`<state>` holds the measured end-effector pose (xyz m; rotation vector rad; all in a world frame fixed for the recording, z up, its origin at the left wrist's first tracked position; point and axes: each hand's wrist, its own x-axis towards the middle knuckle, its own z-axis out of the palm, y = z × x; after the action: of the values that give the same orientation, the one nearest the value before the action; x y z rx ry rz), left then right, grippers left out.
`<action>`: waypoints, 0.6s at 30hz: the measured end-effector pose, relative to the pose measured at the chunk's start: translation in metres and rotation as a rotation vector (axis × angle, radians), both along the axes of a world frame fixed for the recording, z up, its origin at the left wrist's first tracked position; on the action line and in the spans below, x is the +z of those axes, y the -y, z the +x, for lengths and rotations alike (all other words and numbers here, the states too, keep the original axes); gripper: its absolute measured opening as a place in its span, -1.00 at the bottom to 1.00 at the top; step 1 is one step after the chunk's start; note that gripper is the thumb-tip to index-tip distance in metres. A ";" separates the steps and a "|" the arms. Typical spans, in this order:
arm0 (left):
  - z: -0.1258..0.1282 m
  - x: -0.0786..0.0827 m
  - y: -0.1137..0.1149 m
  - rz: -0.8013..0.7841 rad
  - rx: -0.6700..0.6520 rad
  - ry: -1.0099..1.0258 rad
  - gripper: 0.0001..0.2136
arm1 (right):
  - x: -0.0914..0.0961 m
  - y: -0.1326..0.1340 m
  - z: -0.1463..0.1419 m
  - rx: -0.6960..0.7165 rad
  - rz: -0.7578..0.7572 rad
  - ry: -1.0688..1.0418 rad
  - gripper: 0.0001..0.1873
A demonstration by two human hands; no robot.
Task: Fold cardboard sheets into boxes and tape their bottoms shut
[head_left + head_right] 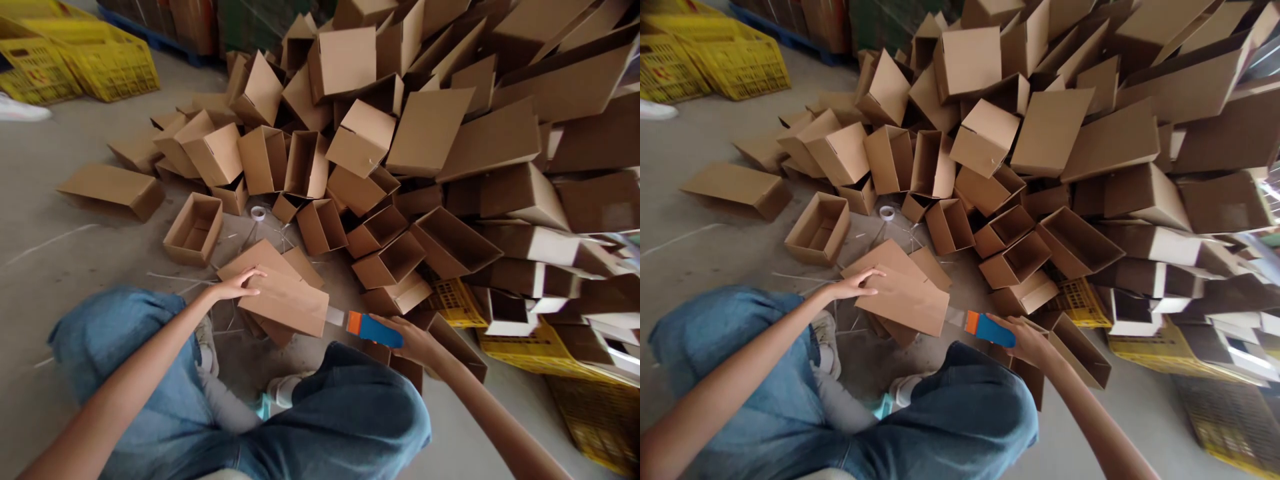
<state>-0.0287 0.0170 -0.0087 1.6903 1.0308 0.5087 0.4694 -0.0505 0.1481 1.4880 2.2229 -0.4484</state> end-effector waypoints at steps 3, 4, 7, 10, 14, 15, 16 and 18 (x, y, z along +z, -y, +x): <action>0.000 0.001 0.000 0.017 -0.008 -0.003 -0.48 | -0.025 -0.003 0.000 -0.002 -0.025 0.000 -0.07; 0.000 0.002 0.000 0.021 -0.009 -0.006 -0.49 | -0.030 -0.003 0.001 -0.003 -0.015 0.012 -0.07; 0.000 0.002 -0.001 0.024 -0.012 -0.021 -0.49 | -0.036 -0.003 0.003 -0.016 -0.009 0.038 -0.07; 0.000 0.002 -0.001 0.017 -0.020 -0.030 -0.48 | -0.035 -0.001 0.004 -0.022 -0.005 0.031 -0.06; -0.001 0.003 0.000 -0.018 -0.009 -0.023 -0.43 | -0.044 -0.002 -0.005 -0.003 0.018 0.048 -0.08; 0.000 0.003 0.001 -0.023 0.001 -0.017 -0.42 | -0.048 -0.002 -0.010 0.001 0.026 0.058 -0.10; 0.000 0.004 0.001 -0.026 0.016 -0.009 -0.42 | -0.053 -0.003 -0.015 0.003 0.033 0.067 -0.12; 0.001 0.005 0.003 -0.032 0.052 0.007 -0.42 | -0.064 -0.005 -0.029 0.002 0.051 0.069 -0.18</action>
<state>-0.0276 0.0143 -0.0034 1.6361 1.0748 0.5281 0.4401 -0.0459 0.0840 1.5040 2.1975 -0.3365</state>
